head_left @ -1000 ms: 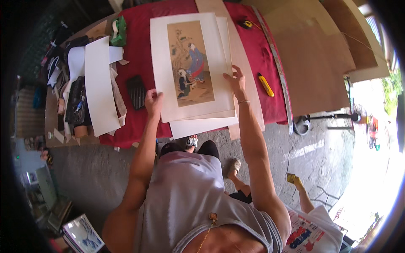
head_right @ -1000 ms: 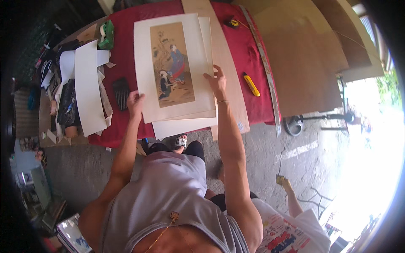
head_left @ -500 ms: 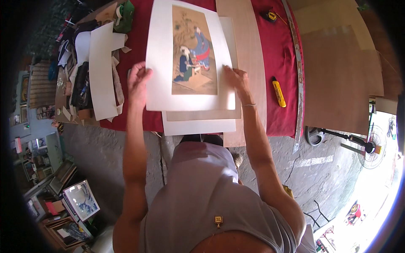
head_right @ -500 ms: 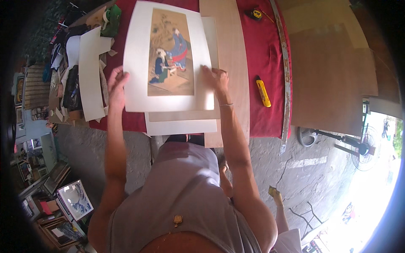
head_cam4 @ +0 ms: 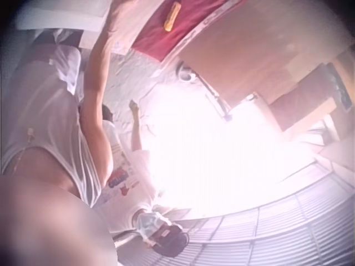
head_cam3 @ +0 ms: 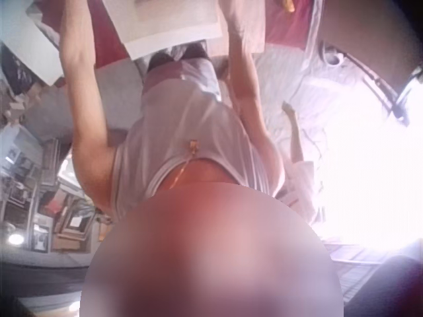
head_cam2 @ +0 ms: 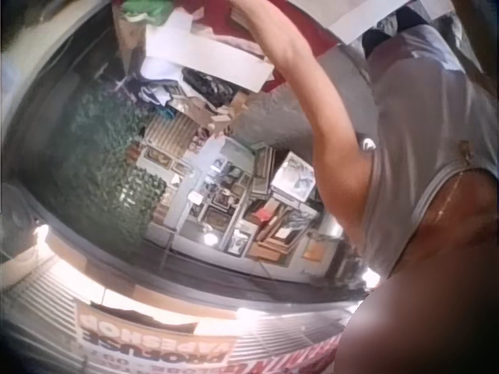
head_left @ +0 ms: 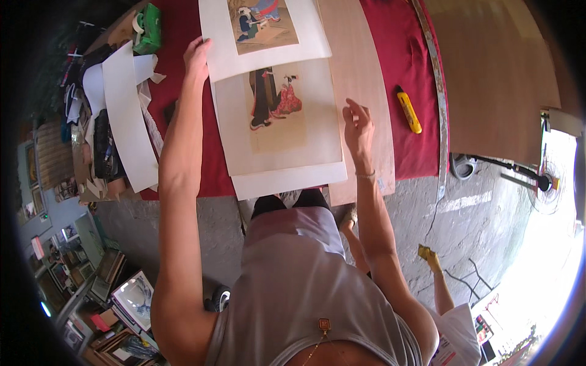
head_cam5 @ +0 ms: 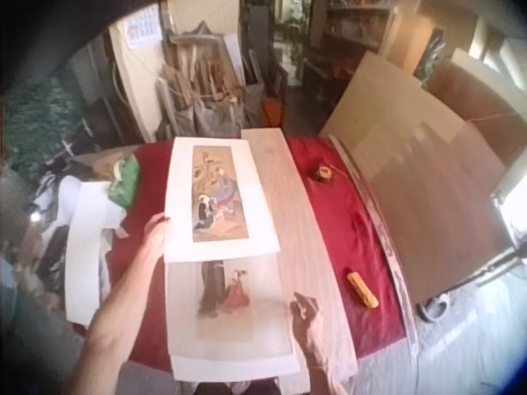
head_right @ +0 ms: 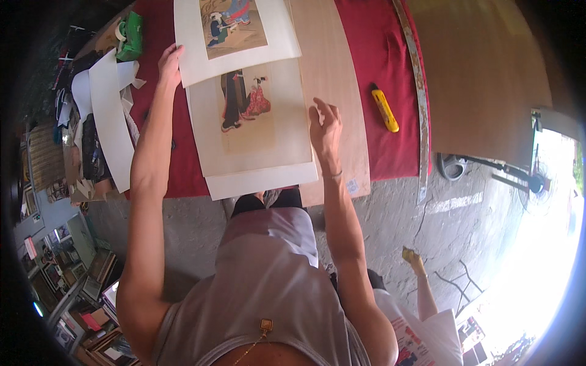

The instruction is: The person uses a utility knife and a ruler to cut a white cardboard sheet on a red-covered table. They measure the cardboard, cut along the ruler, and then place a framed artwork on the cut piece to check fit.

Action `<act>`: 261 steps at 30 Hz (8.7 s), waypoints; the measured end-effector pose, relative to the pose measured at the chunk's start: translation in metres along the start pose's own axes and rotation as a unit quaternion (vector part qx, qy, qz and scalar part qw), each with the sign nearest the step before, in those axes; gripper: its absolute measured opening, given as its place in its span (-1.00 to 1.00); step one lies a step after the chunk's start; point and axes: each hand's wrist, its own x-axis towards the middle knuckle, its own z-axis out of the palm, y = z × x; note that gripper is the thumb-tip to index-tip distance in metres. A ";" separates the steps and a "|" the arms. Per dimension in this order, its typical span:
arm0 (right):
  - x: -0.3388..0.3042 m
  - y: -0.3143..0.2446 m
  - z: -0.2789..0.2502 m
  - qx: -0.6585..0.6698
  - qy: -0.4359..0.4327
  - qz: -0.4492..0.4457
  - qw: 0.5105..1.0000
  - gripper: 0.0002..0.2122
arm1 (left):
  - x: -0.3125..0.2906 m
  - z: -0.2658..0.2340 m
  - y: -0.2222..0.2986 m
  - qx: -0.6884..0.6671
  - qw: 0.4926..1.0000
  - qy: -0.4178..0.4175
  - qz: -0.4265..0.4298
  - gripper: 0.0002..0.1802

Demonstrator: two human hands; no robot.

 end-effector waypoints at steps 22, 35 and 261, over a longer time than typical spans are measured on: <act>-0.140 -0.052 0.035 -0.347 -0.126 0.007 0.929 -0.58 | -0.252 -0.099 -0.062 0.495 0.745 -0.211 0.394 -0.47; -0.098 0.046 -0.047 -0.436 0.133 -0.060 0.888 -0.64 | -0.252 -0.127 -0.066 0.551 0.687 -0.268 0.390 -0.31; -0.165 -0.074 -0.003 0.035 -0.218 0.263 0.939 -0.83 | -0.297 -0.165 -0.006 0.274 0.883 -0.341 -0.169 -0.41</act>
